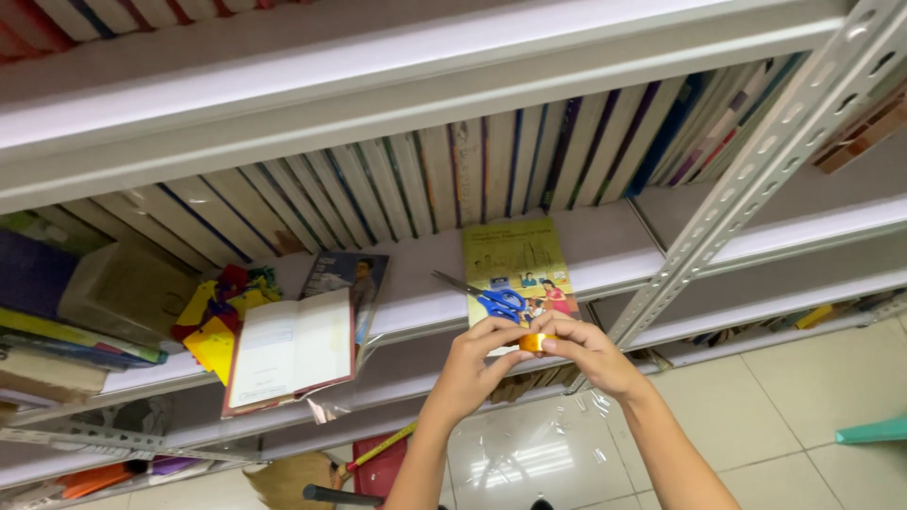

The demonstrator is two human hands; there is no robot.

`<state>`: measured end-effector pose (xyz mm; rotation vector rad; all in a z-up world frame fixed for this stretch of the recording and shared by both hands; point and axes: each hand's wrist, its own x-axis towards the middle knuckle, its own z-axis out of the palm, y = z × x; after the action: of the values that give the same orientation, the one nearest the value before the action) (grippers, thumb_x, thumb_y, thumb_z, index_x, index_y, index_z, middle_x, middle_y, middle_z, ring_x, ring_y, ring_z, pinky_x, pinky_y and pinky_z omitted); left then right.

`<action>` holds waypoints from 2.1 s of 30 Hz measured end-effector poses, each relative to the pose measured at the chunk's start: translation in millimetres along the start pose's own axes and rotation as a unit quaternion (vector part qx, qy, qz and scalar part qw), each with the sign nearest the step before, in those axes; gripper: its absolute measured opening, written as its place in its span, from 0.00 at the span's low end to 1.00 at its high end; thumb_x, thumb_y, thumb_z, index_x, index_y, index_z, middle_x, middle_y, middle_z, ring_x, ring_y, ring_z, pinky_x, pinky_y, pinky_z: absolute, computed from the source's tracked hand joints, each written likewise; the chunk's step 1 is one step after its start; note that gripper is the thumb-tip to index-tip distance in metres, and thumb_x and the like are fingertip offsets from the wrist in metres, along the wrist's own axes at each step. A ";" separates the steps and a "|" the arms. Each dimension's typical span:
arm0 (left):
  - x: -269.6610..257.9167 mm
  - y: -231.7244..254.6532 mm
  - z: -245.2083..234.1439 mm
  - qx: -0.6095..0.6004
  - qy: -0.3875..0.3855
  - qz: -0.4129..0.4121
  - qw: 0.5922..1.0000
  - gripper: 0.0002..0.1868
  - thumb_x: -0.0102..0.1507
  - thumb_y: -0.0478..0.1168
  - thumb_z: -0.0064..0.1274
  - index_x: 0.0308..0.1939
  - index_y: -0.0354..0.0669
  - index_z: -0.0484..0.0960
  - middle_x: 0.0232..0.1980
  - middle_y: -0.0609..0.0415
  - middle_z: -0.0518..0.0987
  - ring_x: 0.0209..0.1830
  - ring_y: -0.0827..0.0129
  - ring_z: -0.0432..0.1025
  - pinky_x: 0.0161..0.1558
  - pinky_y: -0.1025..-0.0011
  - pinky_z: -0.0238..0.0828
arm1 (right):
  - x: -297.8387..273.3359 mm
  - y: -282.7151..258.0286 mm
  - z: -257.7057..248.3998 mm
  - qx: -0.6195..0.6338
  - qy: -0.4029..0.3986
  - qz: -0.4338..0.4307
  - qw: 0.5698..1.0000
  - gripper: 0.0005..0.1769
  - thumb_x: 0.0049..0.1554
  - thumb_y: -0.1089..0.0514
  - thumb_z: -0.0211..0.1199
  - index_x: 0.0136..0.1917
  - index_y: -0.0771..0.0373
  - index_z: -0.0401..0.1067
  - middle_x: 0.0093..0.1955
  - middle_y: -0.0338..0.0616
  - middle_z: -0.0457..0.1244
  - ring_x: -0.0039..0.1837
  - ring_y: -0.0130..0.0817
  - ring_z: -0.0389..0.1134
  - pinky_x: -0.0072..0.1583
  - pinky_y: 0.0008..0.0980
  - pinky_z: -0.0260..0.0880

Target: The person uses scissors to cut a plastic wrapper off a book and then cuts a piece of tape from a roll. The person handles the book and the tape roll while performing the cutting actions.

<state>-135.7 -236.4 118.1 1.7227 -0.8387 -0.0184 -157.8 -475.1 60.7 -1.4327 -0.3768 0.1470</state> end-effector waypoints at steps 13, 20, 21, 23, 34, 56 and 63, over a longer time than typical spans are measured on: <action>-3.7 22.4 -78.4 0.093 -0.012 0.095 0.991 0.26 0.60 0.31 0.59 0.64 0.35 0.78 0.56 0.43 0.78 0.54 0.50 0.72 0.57 0.61 0.68 | 49.0 12.6 41.2 0.029 -0.032 0.017 0.999 0.11 0.65 0.58 0.60 0.53 0.70 0.76 0.56 0.44 0.64 0.58 0.33 0.65 0.61 0.34 0.66; 4.2 -1.0 -99.6 0.070 -0.094 0.091 0.989 0.20 0.63 0.32 0.58 0.60 0.42 0.81 0.49 0.48 0.79 0.50 0.55 0.75 0.54 0.64 0.73 | 48.5 -10.4 76.0 -0.030 0.055 0.013 0.998 0.10 0.64 0.57 0.60 0.51 0.66 0.76 0.56 0.40 0.63 0.60 0.28 0.64 0.63 0.31 0.64; 5.7 3.2 -102.9 0.068 -0.098 0.090 0.989 0.20 0.62 0.32 0.59 0.60 0.42 0.82 0.47 0.47 0.79 0.49 0.55 0.75 0.53 0.64 0.73 | 43.8 -9.5 77.5 -0.028 0.071 0.004 0.997 0.10 0.65 0.57 0.59 0.52 0.66 0.75 0.58 0.40 0.63 0.62 0.29 0.64 0.65 0.31 0.63; 7.6 9.3 -103.1 0.024 -0.111 0.077 0.991 0.19 0.63 0.32 0.58 0.59 0.42 0.82 0.48 0.48 0.80 0.48 0.56 0.77 0.51 0.65 0.74 | 30.0 -11.7 81.3 -0.010 0.100 -0.004 0.995 0.11 0.65 0.57 0.58 0.53 0.67 0.75 0.60 0.41 0.63 0.63 0.30 0.64 0.66 0.32 0.62; 3.5 33.1 -73.8 0.047 -0.140 0.223 0.963 0.19 0.60 0.32 0.61 0.55 0.38 0.83 0.52 0.47 0.82 0.50 0.52 0.76 0.53 0.63 0.73 | -43.4 -28.3 106.3 0.008 0.225 -0.048 0.973 0.10 0.64 0.59 0.60 0.55 0.67 0.74 0.66 0.45 0.62 0.66 0.34 0.64 0.68 0.38 0.63; -118.7 104.4 13.3 -0.069 -0.175 0.190 0.964 0.20 0.56 0.37 0.67 0.51 0.37 0.83 0.49 0.47 0.81 0.51 0.55 0.74 0.53 0.62 0.73 | -207.0 -44.7 161.3 -0.083 0.256 -0.020 0.963 0.06 0.60 0.61 0.64 0.42 0.66 0.73 0.64 0.49 0.62 0.62 0.36 0.65 0.63 0.38 0.68; -152.4 99.3 9.5 -0.053 -0.138 0.171 0.974 0.17 0.59 0.36 0.66 0.52 0.42 0.85 0.49 0.51 0.83 0.51 0.59 0.76 0.52 0.65 0.75 | -217.3 -50.2 169.8 -0.018 0.174 -0.056 0.983 0.09 0.58 0.61 0.63 0.51 0.67 0.77 0.67 0.53 0.61 0.68 0.39 0.64 0.68 0.41 0.65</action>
<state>-304.4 -170.9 138.5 1.4762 -1.3098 -0.0697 -424.3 -393.2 89.6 -1.4370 -0.1705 -0.2015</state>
